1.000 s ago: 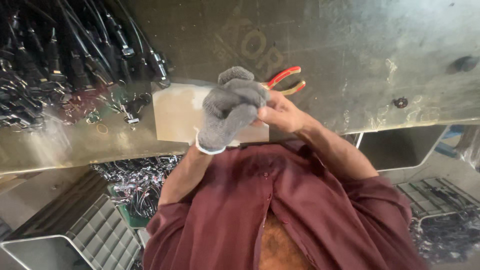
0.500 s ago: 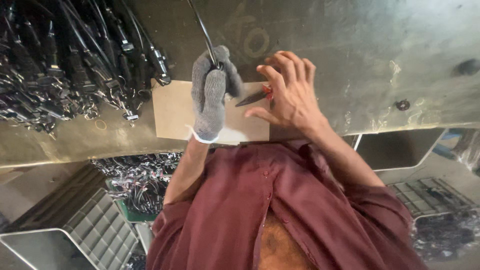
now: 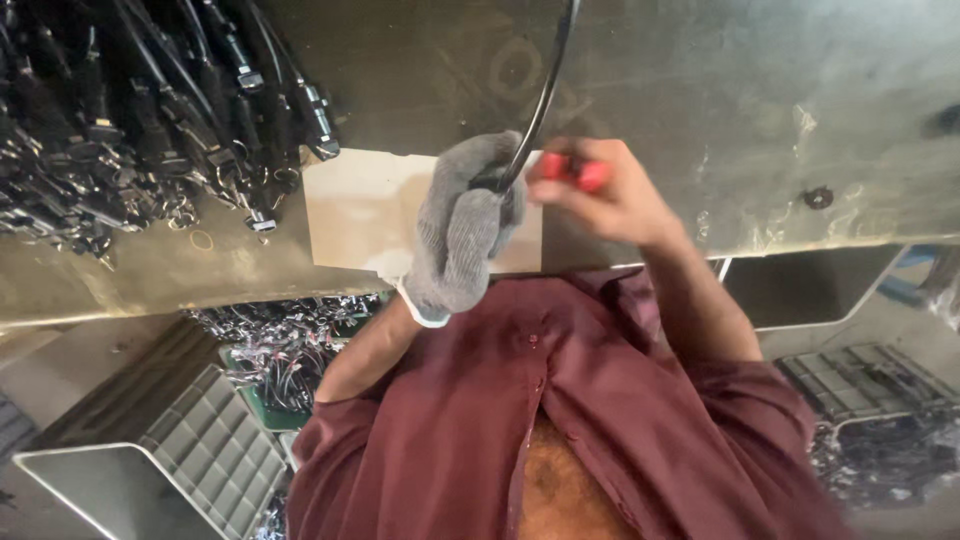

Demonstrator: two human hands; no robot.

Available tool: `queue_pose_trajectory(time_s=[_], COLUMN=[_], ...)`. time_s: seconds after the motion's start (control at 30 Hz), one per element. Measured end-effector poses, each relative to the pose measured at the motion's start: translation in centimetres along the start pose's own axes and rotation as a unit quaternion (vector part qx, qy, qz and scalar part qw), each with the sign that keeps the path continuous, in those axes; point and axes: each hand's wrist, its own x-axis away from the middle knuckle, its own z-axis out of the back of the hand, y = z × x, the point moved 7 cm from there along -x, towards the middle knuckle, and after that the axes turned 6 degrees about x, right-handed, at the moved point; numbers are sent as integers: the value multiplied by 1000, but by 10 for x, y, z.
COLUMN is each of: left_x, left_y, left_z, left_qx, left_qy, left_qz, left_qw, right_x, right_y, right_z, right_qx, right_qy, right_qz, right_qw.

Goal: The person holds a black insulated cable at a workbench and strips the outer insulation from its end using a small blade, exposing inner colored wires. They use pliers to help pull off the cut insulation and manipulate the freed wires, working on one cable end throughout the episode.

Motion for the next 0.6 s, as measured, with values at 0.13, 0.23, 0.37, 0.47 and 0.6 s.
queue_pose_trajectory(time_s=[0.13,0.23,0.37,0.47,0.6], left_x=[11,15,15,13,8], left_y=[-3,-7,3,20,26], left_z=[-10,-10,-6,-11,-9], left_qx=[19,69,4,-28,-209], left_qy=[35,34,-13,-125,-125], left_qz=[-23,19,59,31,-60], left_qw=[999,997,998,991,968], right_x=[-8,-9,-12,-16,-14], right_y=[-29,-34,-29,-29,-33], right_z=[-4,-10,-5,-2,0], right_qx=[413,428,520,462,428], right_qy=[101,100,80,40,46], right_qz=[85,127,119,145,143], right_qw=[901,889,842,874,891])
